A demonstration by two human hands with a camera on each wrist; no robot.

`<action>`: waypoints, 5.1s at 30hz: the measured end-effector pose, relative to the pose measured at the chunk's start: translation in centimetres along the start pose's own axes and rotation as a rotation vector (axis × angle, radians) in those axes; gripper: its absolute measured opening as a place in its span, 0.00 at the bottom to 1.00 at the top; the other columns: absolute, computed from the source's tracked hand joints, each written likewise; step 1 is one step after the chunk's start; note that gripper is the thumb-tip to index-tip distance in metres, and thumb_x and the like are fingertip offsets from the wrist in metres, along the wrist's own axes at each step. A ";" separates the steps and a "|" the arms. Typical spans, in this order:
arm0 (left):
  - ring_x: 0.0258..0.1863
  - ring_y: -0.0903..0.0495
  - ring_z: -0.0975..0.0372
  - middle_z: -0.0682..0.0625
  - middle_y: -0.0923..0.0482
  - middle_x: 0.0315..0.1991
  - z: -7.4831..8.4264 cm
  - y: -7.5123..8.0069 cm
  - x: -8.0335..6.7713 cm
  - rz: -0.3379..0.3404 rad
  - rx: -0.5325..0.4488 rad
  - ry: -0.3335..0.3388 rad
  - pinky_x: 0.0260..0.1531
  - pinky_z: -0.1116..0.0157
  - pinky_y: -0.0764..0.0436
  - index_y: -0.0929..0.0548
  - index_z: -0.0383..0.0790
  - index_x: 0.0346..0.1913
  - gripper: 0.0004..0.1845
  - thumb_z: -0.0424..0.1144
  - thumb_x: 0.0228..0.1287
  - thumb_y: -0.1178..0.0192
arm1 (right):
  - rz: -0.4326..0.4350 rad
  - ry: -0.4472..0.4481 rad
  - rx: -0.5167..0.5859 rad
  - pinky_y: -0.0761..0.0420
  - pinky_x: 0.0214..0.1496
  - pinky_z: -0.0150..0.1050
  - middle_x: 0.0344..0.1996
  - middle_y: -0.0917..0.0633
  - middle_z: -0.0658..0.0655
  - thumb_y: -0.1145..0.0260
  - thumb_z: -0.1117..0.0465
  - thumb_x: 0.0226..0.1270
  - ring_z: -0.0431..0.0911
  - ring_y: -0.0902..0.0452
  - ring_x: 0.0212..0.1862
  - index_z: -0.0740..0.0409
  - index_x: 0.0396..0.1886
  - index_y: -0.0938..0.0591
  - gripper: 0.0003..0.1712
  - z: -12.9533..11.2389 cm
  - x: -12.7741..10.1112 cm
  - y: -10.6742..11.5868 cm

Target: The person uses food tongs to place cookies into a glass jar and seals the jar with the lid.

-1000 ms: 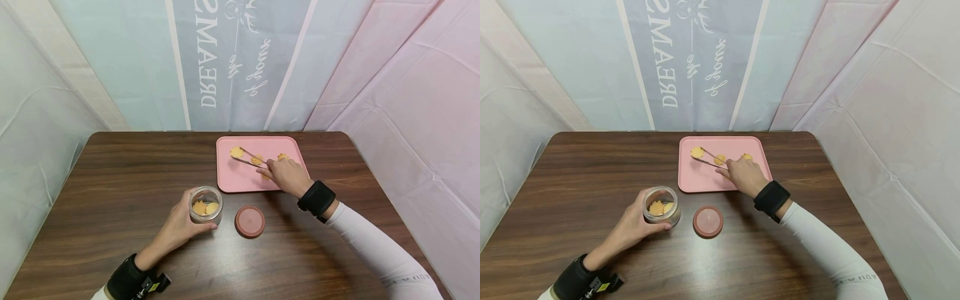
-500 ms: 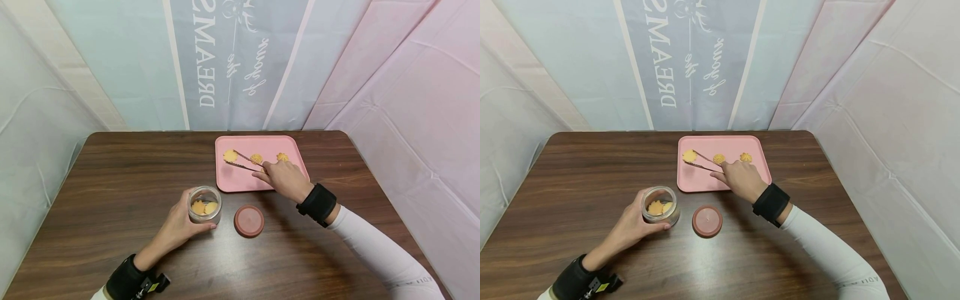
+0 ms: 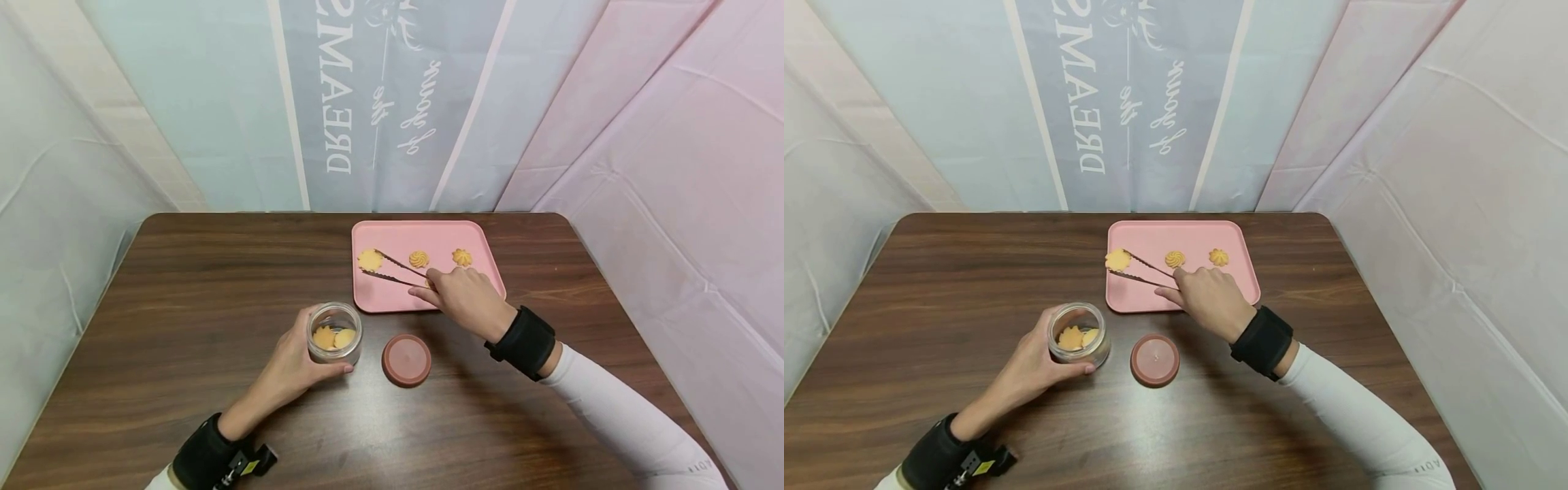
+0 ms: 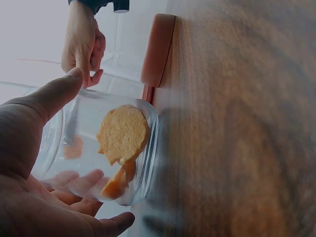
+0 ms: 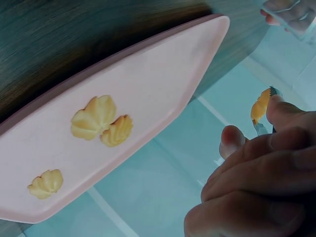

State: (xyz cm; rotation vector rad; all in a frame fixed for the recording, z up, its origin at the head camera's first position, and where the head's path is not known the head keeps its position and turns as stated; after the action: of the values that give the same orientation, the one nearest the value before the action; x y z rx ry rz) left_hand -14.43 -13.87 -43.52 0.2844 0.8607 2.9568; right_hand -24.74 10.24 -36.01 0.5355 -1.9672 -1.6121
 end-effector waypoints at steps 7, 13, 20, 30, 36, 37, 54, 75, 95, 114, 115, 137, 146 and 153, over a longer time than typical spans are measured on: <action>0.62 0.19 0.48 0.40 0.19 0.63 0.0 0.0 -0.1 0.005 0.004 -0.002 0.60 0.43 0.22 0.31 0.38 0.70 0.54 0.42 0.40 0.10 | -0.029 0.013 -0.020 0.35 0.19 0.39 0.11 0.32 0.45 0.34 0.40 0.77 0.42 0.33 0.15 0.49 0.25 0.28 0.25 -0.9 -0.7 0.3; 0.62 0.19 0.47 0.39 0.19 0.62 -0.1 0.0 0.0 0.005 0.007 0.002 0.60 0.43 0.22 0.31 0.37 0.70 0.54 0.43 0.40 0.10 | -0.035 0.005 -0.041 0.33 0.18 0.41 0.11 0.32 0.45 0.34 0.39 0.76 0.46 0.29 0.16 0.49 0.27 0.28 0.25 -1.0 -1.2 0.4; 0.61 0.19 0.47 0.39 0.19 0.62 -0.2 0.0 -0.1 0.000 0.001 0.010 0.59 0.43 0.22 0.31 0.37 0.70 0.54 0.43 0.40 0.10 | -0.019 0.028 -0.038 0.34 0.18 0.40 0.10 0.33 0.45 0.33 0.38 0.74 0.43 0.31 0.15 0.49 0.26 0.28 0.26 -1.9 -1.7 1.1; 0.61 0.19 0.47 0.39 0.19 0.62 -0.1 0.0 -0.1 -0.008 -0.004 0.017 0.59 0.42 0.22 0.31 0.37 0.70 0.54 0.44 0.40 0.10 | 0.008 0.074 -0.046 0.36 0.17 0.39 0.11 0.34 0.44 0.28 0.40 0.71 0.42 0.31 0.14 0.49 0.25 0.26 0.24 -3.8 -2.7 1.8; 0.63 0.19 0.47 0.39 0.19 0.63 0.0 0.1 0.0 -0.009 -0.011 0.006 0.60 0.42 0.22 0.31 0.37 0.70 0.54 0.43 0.40 0.10 | -0.003 0.094 -0.017 0.39 0.17 0.35 0.11 0.35 0.41 0.28 0.40 0.70 0.38 0.36 0.14 0.47 0.24 0.29 0.25 -4.7 -3.5 1.9; 0.63 0.19 0.46 0.39 0.19 0.64 0.0 0.1 0.0 -0.009 -0.009 0.005 0.61 0.42 0.23 0.31 0.37 0.70 0.54 0.43 0.40 0.10 | -0.005 0.101 -0.013 0.38 0.17 0.35 0.11 0.36 0.40 0.28 0.40 0.70 0.37 0.36 0.14 0.46 0.24 0.29 0.26 -4.9 -3.6 1.9; 0.62 0.19 0.44 0.38 0.19 0.62 -0.2 0.1 -0.1 0.001 -0.003 0.026 0.61 0.41 0.22 0.32 0.36 0.70 0.55 0.42 0.40 0.10 | 0.016 0.196 -0.011 0.34 0.18 0.36 0.13 0.34 0.40 0.31 0.36 0.70 0.40 0.30 0.17 0.48 0.28 0.24 0.24 -7.2 -4.9 1.1; 0.62 0.19 0.48 0.42 0.18 0.62 -0.1 -0.1 -0.2 -0.009 -0.027 0.012 0.60 0.43 0.23 0.31 0.40 0.71 0.54 0.43 0.39 0.10 | 0.007 0.189 0.005 0.34 0.18 0.37 0.15 0.32 0.39 0.32 0.35 0.70 0.39 0.29 0.18 0.47 0.28 0.25 0.25 -7.4 -5.0 0.9; 0.60 0.18 0.47 0.40 0.18 0.61 0.1 0.1 -0.2 0.010 -0.006 -0.011 0.58 0.43 0.22 0.31 0.38 0.70 0.54 0.41 0.39 0.10 | -0.020 0.147 0.020 0.35 0.18 0.32 0.15 0.31 0.38 0.37 0.31 0.73 0.33 0.34 0.17 0.49 0.32 0.23 0.27 -6.5 -4.9 1.3; 0.60 0.18 0.49 0.41 0.18 0.61 0.2 0.1 -0.2 0.014 -0.001 -0.019 0.58 0.44 0.22 0.31 0.37 0.70 0.54 0.41 0.39 0.10 | -0.005 0.058 0.047 0.39 0.19 0.32 0.12 0.34 0.40 0.29 0.39 0.71 0.35 0.39 0.16 0.49 0.30 0.27 0.23 -3.3 -5.1 1.6; 0.60 0.18 0.49 0.41 0.18 0.61 0.2 0.1 -0.2 0.013 -0.003 -0.019 0.58 0.45 0.22 0.31 0.37 0.70 0.54 0.41 0.39 0.10 | -0.005 0.049 0.045 0.38 0.19 0.33 0.12 0.34 0.40 0.29 0.39 0.71 0.35 0.39 0.16 0.49 0.30 0.27 0.23 -3.0 -5.2 1.5; 0.61 0.19 0.47 0.39 0.19 0.62 0.1 -0.1 -0.2 0.006 0.002 -0.015 0.58 0.43 0.22 0.31 0.37 0.70 0.54 0.41 0.39 0.10 | -0.013 -0.042 0.032 0.39 0.19 0.34 0.15 0.33 0.42 0.31 0.38 0.73 0.35 0.40 0.16 0.49 0.29 0.29 0.25 0.3 -6.3 1.0; 0.62 0.19 0.48 0.40 0.19 0.63 0.1 -0.2 -0.2 -0.001 0.001 -0.013 0.60 0.43 0.23 0.31 0.37 0.71 0.54 0.42 0.39 0.10 | -0.010 -0.058 0.019 0.40 0.19 0.33 0.14 0.33 0.43 0.30 0.41 0.73 0.35 0.41 0.15 0.50 0.29 0.28 0.23 1.2 -6.8 0.7; 0.61 0.19 0.48 0.40 0.19 0.63 0.0 -0.2 -0.3 -0.001 0.007 -0.011 0.59 0.44 0.22 0.31 0.37 0.71 0.54 0.43 0.40 0.10 | -0.025 -0.086 0.018 0.40 0.19 0.33 0.15 0.32 0.43 0.31 0.41 0.74 0.36 0.40 0.15 0.50 0.29 0.28 0.24 1.9 -7.0 0.3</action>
State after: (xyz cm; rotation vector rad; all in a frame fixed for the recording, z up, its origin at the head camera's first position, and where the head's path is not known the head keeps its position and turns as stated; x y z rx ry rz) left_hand -14.16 -13.69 -43.64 0.3008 0.8698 2.9493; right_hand -20.48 16.08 -37.11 0.5069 -2.0471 -1.6599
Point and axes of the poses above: each hand's wrist, its own x-axis towards the middle knuckle, its own y-axis out of the back of the hand, z = x × y, the point moved 8 cm from there along x, towards the middle knuckle
